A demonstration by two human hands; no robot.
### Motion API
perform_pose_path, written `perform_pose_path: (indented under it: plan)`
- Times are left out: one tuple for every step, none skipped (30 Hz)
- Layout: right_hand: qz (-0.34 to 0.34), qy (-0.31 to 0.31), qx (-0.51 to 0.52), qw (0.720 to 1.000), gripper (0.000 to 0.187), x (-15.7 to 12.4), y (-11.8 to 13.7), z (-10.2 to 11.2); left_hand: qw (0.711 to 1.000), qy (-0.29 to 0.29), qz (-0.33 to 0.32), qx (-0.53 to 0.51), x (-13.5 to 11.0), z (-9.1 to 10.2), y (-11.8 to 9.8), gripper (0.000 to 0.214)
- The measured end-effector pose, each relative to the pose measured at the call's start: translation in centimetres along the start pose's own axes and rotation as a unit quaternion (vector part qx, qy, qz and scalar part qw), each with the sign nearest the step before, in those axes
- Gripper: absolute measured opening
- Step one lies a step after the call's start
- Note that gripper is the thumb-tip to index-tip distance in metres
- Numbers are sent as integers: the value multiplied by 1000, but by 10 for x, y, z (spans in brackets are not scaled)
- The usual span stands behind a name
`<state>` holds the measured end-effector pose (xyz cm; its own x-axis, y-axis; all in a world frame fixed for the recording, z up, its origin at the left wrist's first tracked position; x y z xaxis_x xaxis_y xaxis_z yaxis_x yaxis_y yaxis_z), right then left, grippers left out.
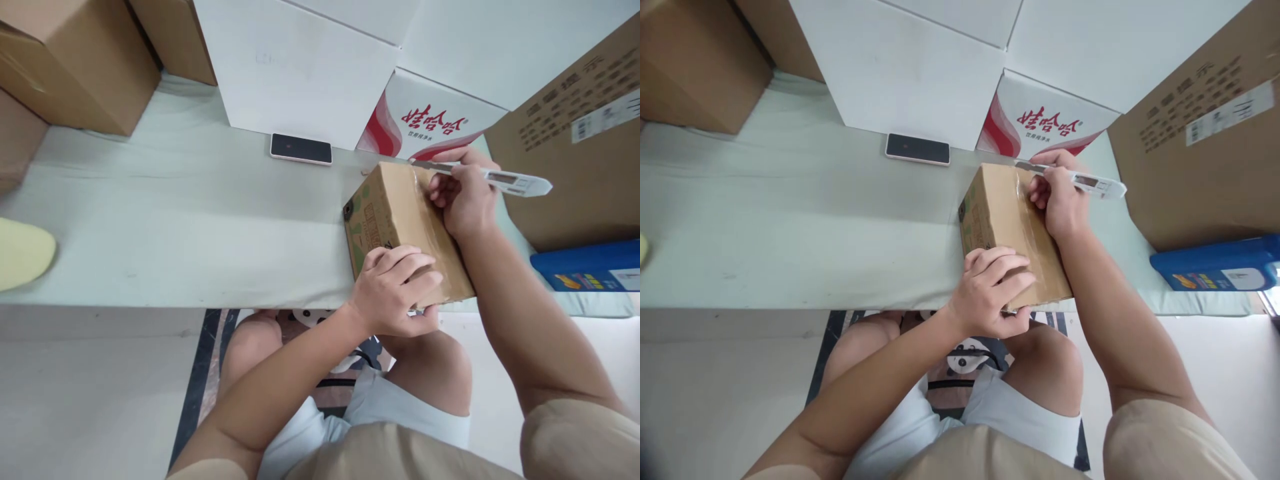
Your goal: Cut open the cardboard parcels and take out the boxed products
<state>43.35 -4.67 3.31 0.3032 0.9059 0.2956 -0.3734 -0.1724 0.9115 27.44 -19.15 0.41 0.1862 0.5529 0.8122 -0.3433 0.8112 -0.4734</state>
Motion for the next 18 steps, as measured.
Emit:
perform_pose_path:
  plan:
    - [2, -8, -17, 1000, 17, 0, 1, 1, 1000, 2, 2, -2, 0, 0, 1, 29]
    - [9, -16, -32, 999, 12, 0, 3, 2, 1000, 4, 5, -4, 1, 1, 2, 29]
    - [17, -23, -46, 999, 7, 0, 5, 2, 1000, 5, 8, -5, 1, 1, 3, 29]
    - [23, -28, -59, 998, 7, 0, 7, 2, 1000, 6, 10, -6, 1, 1, 3, 28]
    - [26, -28, -72, 997, 10, 0, 7, 2, 1000, 5, 13, -7, 1, 1, 4, 28]
    - [26, -25, -84, 996, 14, 0, 7, 1, 1000, 5, 13, -8, 1, 1, 4, 28]
    - [25, -21, -96, 995, 17, 0, 6, 1, 1000, 4, 13, -9, 0, 1, 3, 28]
    - [26, -18, -109, 994, 19, 0, 5, 1, 1000, 4, 13, -11, 0, 1, 3, 29]
    - [31, -12, -123, 992, 19, 0, 5, 0, 1000, 5, 13, -12, 0, 1, 3, 29]
    - [41, -6, -138, 990, 18, 1, 6, -1, 1000, 6, 13, -13, 0, 0, 3, 29]
    - [56, 1, -153, 987, 16, 1, 8, -1, 1000, 7, 13, -14, 0, 0, 3, 29]
    - [73, 6, -169, 983, 15, 0, 10, -3, 1000, 7, 14, -15, -1, 0, 3, 29]
    - [88, 7, -185, 979, 13, 0, 13, -3, 1000, 7, 15, -16, -1, 0, 4, 29]
    - [100, 7, -200, 975, 13, -1, 15, -4, 1000, 7, 15, -16, -1, 0, 4, 29]
    - [108, 4, -212, 971, 13, -2, 18, -4, 1000, 6, 15, -17, -1, 0, 4, 29]
    - [113, 1, -222, 968, 13, -4, 21, -4, 1000, 7, 15, -16, -2, 0, 4, 29]
    - [116, 0, -229, 967, 13, -5, 23, -4, 1000, 9, 15, -16, -2, -1, 4, 29]
    - [119, 1, -232, 965, 12, -6, 25, -5, 1000, 13, 16, -15, -2, -2, 5, 30]
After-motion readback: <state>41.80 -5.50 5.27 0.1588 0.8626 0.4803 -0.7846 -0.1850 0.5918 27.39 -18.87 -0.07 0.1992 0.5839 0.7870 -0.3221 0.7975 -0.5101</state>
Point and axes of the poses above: each hand's wrist, its own x-axis towards the middle knuckle, its own z-axis out of the back of the hand, y = z × x, the point moved 10 cm from there along x, towards the middle knuckle, and after that the axes turned 3 degrees about z, right-handed, at the moved point
